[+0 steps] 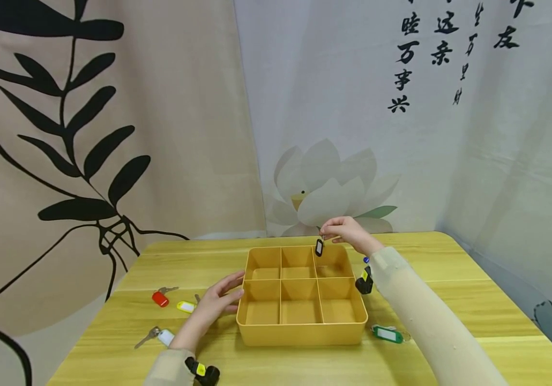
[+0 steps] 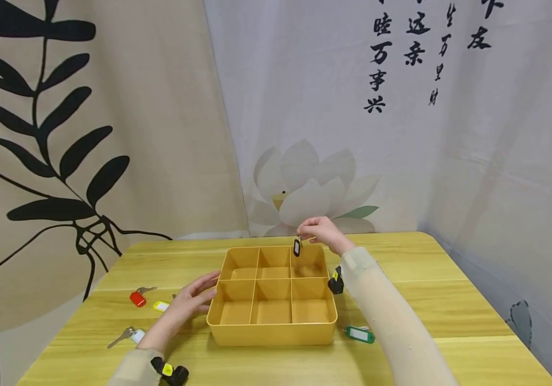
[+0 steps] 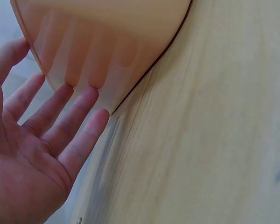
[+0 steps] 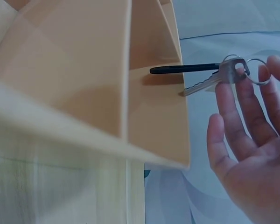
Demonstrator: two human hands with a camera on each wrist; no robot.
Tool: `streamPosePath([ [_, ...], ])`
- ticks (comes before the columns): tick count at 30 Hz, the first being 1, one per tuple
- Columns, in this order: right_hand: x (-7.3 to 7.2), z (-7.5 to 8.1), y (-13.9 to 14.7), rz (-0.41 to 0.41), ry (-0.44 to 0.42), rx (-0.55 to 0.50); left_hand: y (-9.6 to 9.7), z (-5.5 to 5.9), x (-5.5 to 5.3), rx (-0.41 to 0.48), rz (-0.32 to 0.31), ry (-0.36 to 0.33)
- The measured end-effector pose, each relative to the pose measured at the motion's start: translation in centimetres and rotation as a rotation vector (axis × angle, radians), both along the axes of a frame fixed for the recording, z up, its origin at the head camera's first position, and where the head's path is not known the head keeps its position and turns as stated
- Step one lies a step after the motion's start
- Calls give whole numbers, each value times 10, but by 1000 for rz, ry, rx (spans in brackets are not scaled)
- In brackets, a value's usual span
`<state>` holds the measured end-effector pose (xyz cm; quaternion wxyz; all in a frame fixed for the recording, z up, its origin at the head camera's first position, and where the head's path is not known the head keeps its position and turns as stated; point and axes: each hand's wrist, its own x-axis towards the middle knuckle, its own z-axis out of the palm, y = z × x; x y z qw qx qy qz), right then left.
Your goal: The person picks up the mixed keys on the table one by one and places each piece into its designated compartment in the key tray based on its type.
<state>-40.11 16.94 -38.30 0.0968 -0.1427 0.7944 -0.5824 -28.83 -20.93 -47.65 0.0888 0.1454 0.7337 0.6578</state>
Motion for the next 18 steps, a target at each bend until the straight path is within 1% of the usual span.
streamPosePath([
  [10,-2,0,-4,13,6,21,-2,2,0,0,-3,-7],
  [18,-1,2,-5,40,11,48,-2,0,0,-3,-3,-5],
])
